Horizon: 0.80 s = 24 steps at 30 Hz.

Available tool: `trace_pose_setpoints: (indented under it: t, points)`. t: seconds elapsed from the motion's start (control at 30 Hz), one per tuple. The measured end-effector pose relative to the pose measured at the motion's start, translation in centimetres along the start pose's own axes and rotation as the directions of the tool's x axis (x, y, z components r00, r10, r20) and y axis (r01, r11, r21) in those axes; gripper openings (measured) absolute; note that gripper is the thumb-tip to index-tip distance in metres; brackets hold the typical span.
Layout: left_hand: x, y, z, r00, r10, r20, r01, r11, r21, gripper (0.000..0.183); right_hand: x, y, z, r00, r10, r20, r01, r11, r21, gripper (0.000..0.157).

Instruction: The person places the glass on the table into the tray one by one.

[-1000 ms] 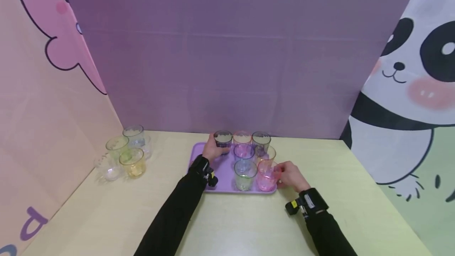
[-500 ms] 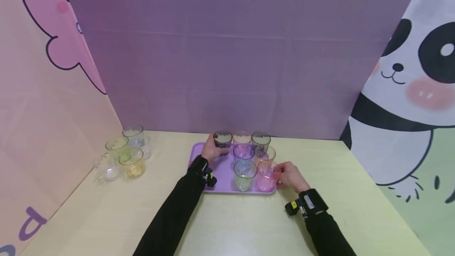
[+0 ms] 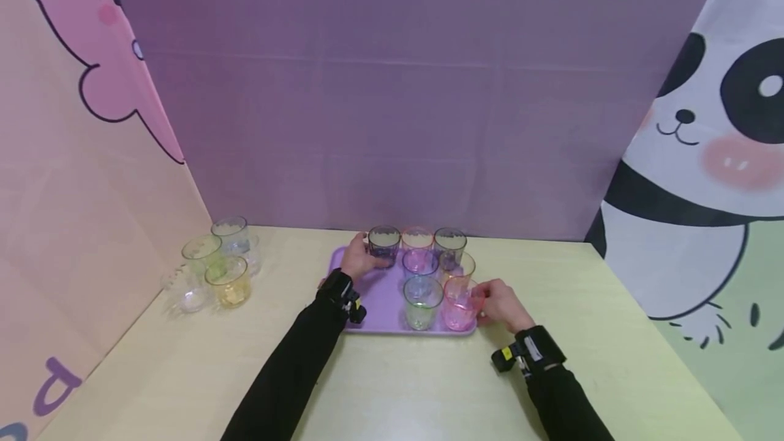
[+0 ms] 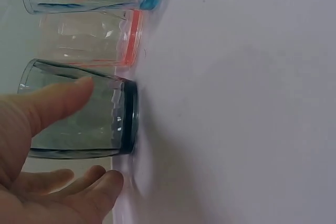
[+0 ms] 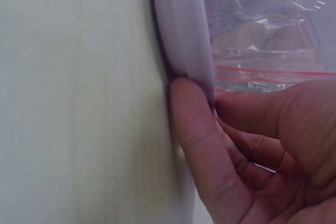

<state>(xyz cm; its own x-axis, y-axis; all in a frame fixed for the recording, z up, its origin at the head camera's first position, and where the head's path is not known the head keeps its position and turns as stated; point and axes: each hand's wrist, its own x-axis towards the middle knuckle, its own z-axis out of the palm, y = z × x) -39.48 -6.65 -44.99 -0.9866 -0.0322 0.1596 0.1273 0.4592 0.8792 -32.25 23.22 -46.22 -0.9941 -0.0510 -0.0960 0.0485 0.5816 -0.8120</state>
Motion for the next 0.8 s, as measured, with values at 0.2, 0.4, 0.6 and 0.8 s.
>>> trace_pose_setpoints:
  t: [0.2,0.4,0.6,0.8]
  points:
    - [-0.7,0.6,-1.1,1.0,-0.014,0.013,0.013,0.999,0.037,0.091,0.1,0.1,-0.1,1.0,0.015,0.001,-0.015,1.0,0.007,0.009]
    - [-1.4,0.5,-2.2,1.0,0.021,-0.02,-0.018,0.992,0.122,0.086,0.2,0.2,-0.1,1.0,-0.005,0.007,0.005,1.0,0.03,0.01]
    - [-2.6,0.4,-3.0,0.998,0.048,-0.028,-0.044,0.989,0.14,0.082,0.1,0.4,0.1,1.0,-0.019,0.011,0.018,0.998,0.058,0.013]
    - [-4.0,0.9,-4.0,0.993,0.114,0.026,-0.117,0.976,0.186,0.075,0.2,0.1,0.0,1.0,-0.013,0.007,0.013,0.999,0.041,0.013]
